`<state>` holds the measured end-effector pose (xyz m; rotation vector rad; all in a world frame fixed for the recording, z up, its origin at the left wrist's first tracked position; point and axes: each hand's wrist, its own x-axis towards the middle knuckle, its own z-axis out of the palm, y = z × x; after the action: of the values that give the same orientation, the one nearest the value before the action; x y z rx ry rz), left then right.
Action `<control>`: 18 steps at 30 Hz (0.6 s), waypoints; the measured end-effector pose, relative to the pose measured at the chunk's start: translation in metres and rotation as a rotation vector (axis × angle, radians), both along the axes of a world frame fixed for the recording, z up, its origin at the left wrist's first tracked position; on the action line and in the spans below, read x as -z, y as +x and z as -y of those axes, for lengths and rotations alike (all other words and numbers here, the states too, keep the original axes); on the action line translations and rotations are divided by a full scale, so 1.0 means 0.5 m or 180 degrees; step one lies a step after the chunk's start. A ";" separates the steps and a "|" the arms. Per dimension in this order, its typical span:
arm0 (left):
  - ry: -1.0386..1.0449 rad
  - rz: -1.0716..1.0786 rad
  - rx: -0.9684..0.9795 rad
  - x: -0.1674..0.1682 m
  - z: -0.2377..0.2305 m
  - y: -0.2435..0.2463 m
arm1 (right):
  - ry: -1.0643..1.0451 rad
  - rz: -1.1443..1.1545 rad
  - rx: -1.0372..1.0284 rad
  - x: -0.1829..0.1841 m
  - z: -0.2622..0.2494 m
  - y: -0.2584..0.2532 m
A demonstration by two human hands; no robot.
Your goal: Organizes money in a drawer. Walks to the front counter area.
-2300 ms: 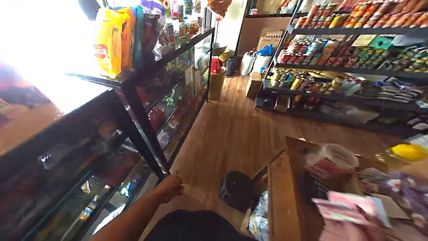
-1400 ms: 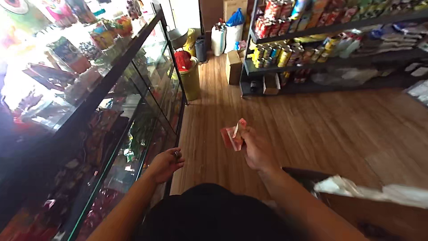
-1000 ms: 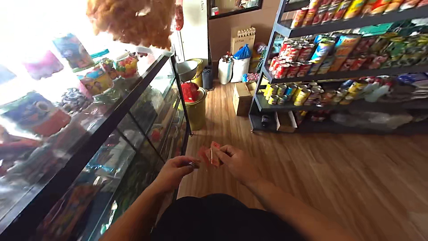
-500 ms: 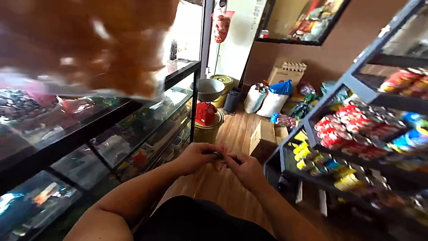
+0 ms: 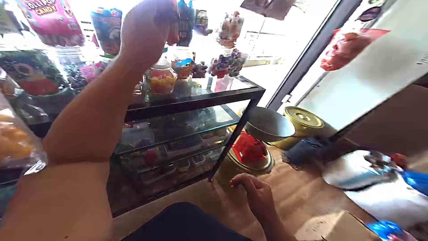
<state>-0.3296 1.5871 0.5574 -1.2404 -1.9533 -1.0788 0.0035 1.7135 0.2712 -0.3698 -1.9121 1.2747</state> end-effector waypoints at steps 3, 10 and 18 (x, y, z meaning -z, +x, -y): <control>-0.0502 -0.0133 -0.0859 -0.092 -0.069 -0.108 | 0.0552 -0.0196 -0.0224 -0.008 -0.049 -0.043; -0.1011 0.0233 -0.1670 -0.157 -0.171 -0.293 | 0.0494 -0.0606 -0.0460 -0.017 -0.156 -0.087; -0.1416 0.0375 -0.2114 -0.082 -0.223 -0.334 | 0.0268 -0.0978 -0.0616 -0.038 -0.258 -0.068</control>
<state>-0.4967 1.6986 0.5983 -0.6263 -2.5194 -0.3971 -0.0304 1.8425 0.2904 0.0554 -1.7607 1.2863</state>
